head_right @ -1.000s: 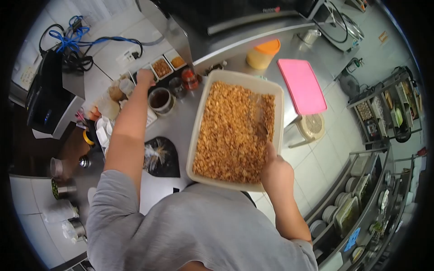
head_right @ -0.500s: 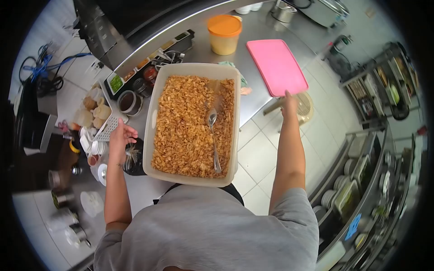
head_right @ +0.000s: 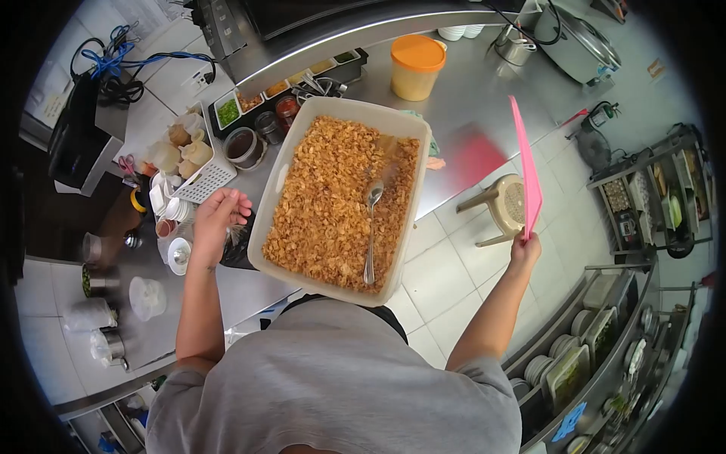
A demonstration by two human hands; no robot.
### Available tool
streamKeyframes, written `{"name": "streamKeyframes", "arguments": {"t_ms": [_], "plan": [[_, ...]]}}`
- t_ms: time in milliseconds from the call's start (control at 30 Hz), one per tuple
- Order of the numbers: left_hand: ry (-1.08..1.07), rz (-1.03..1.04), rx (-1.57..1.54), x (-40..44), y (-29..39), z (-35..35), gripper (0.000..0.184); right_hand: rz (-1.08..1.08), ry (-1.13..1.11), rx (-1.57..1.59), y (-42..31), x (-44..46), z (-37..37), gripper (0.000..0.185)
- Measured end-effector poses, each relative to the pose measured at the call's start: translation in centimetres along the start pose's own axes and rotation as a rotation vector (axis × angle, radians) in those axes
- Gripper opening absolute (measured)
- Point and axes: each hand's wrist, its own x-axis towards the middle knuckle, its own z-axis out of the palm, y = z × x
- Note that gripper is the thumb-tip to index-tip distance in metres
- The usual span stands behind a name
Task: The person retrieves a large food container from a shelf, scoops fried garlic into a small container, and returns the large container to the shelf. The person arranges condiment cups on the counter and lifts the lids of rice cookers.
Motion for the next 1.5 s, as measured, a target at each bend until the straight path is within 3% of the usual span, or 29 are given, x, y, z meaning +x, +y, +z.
{"name": "streamKeyframes", "arguments": {"t_ms": [100, 200, 267, 333, 400, 433, 467, 533, 567, 667, 700, 800, 900, 967, 1033, 1200, 1333, 1433, 1500], "plan": [[-0.069, 0.118, 0.024, 0.7, -0.1, 0.5, 0.028, -0.067, -0.171, -0.162, -1.6, -6.7, -1.3, 0.017], [-0.261, 0.026, -0.207, 0.0, 2.1, 1.8, 0.04, -0.083, -0.53, -0.281, -3.1, -11.7, 0.7, 0.035], [-0.452, -0.086, -0.36, -0.7, 2.9, 2.9, 0.054, -0.111, -0.436, -0.495, -2.1, -16.7, 6.3, 0.037], [-0.606, -0.205, -0.515, -2.0, 4.4, 3.6, 0.058, -0.054, -0.65, -0.562, -1.0, -18.3, 10.3, 0.038], [-0.7, -0.21, -0.574, -1.9, 3.7, 3.1, 0.053, 0.035, -0.74, -0.5, 1.1, -18.5, 14.8, 0.039], [-0.748, -0.218, -0.602, -1.9, 3.0, 3.1, 0.052, 0.05, -0.637, -0.428, 2.6, -19.4, 17.5, 0.04], [-0.685, -0.146, -0.501, -2.0, 2.0, 3.0, 0.05, 0.068, -0.533, -0.355, 4.1, -20.3, 19.7, 0.041], [-0.549, 0.005, -0.295, -2.6, 0.3, 2.6, 0.05, 0.176, -0.734, -0.255, 6.9, -19.8, 21.6, 0.042], [-0.514, -0.038, -0.367, -3.3, 0.4, 2.3, 0.051, 0.23, -0.843, -0.203, 8.1, -19.8, 22.9, 0.043], [-0.32, 0.121, -0.211, -3.8, -1.0, 1.9, 0.045, -0.231, -0.648, -0.621, 11.1, -22.7, 25.9, 0.045], [-0.231, 0.319, -0.054, -3.3, -1.9, 1.8, 0.044, -0.345, -0.629, -0.69, 11.7, -23.9, 26.5, 0.043], [-0.057, 0.483, 0.481, -3.6, -1.4, 1.0, 0.048, -0.479, -0.655, -0.749, 13.5, -23.7, 26.5, 0.042], [-0.01, 0.498, 0.725, -3.7, -2.5, 0.8, 0.049, -0.669, -0.702, -0.886, 14.3, -22.5, 24.9, 0.041], [-0.025, 0.44, 0.762, -4.0, -2.5, 0.8, 0.049, -0.639, -0.687, -0.873, 14.2, -23.1, 24.7, 0.04], [-0.026, 0.426, 0.74, -4.4, -2.9, 0.7, 0.05, -0.688, -0.48, -1.091, 13.7, -25.9, 25.2, 0.037], [-0.034, 0.432, 0.398, -3.5, -6.3, 1.9, 0.056, -0.653, -0.563, -1.274, 13.3, -23.1, 25.3, 0.036], [-0.14, 0.316, 0.392, -3.2, -6.9, 1.7, 0.062, -0.741, -0.665, -1.309, 13.1, -21.2, 24.8, 0.038], [-0.169, 0.326, 0.403, -2.8, -6.2, 1.4, 0.065, -0.671, -0.596, -1.327, 13.3, -17.4, 25.2, 0.036], [-0.083, 0.424, 0.346, -2.7, -5.2, 1.4, 0.062, -0.727, -0.517, -1.632, 11.1, -19.2, 26.8, 0.035]]}}
